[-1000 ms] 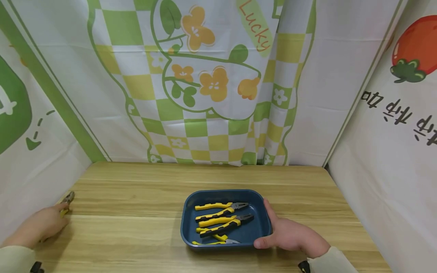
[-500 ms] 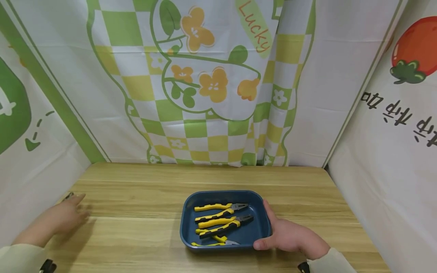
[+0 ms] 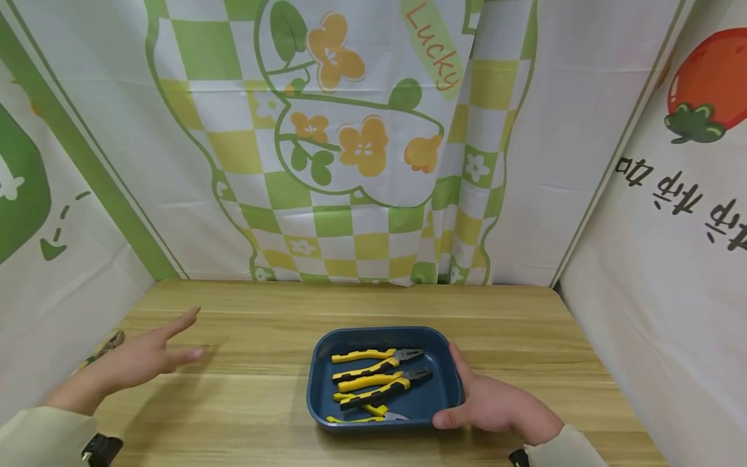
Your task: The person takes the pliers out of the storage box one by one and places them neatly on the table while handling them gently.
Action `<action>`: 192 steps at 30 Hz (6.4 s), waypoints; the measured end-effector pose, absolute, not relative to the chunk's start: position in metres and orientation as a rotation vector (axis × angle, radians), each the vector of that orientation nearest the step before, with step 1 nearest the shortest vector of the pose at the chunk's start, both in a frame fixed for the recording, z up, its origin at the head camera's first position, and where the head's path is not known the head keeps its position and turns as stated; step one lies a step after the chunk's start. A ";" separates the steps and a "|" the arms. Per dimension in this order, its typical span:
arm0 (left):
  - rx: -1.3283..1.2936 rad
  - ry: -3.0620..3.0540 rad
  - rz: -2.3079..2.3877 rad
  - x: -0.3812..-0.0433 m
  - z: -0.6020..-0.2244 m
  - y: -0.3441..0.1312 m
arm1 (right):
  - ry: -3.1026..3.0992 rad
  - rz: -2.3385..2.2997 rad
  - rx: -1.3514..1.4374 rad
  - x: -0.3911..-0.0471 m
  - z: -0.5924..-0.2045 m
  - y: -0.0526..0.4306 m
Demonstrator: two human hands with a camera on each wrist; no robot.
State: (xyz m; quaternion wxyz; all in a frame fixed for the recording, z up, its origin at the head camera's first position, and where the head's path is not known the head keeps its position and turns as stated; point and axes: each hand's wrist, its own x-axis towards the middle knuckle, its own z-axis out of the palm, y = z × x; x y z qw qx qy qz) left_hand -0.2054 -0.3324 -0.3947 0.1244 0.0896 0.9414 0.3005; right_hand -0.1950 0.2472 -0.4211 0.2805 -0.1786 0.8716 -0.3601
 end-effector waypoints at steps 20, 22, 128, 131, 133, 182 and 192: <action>0.494 2.296 1.341 -0.220 -0.375 -0.241 | 2.370 -0.947 -0.459 -0.195 -0.423 0.248; 0.494 2.262 1.352 -0.224 -0.372 -0.230 | 2.367 -0.952 -0.457 -0.195 -0.423 0.248; 0.507 2.292 0.535 -0.255 -0.393 -0.057 | 2.317 -0.984 -0.443 -0.195 -0.423 0.249; 0.521 2.283 0.547 -0.255 -0.393 -0.055 | 2.321 -0.980 -0.451 -0.195 -0.422 0.248; 0.517 2.272 0.564 -0.255 -0.393 -0.054 | 2.325 -0.977 -0.456 -0.194 -0.422 0.248; 0.437 1.783 1.286 -0.252 -0.397 -0.081 | 2.370 -0.946 -0.461 -0.194 -0.424 0.248; 0.410 1.834 1.355 -0.250 -0.396 -0.088 | 2.370 -0.952 -0.481 -0.193 -0.425 0.248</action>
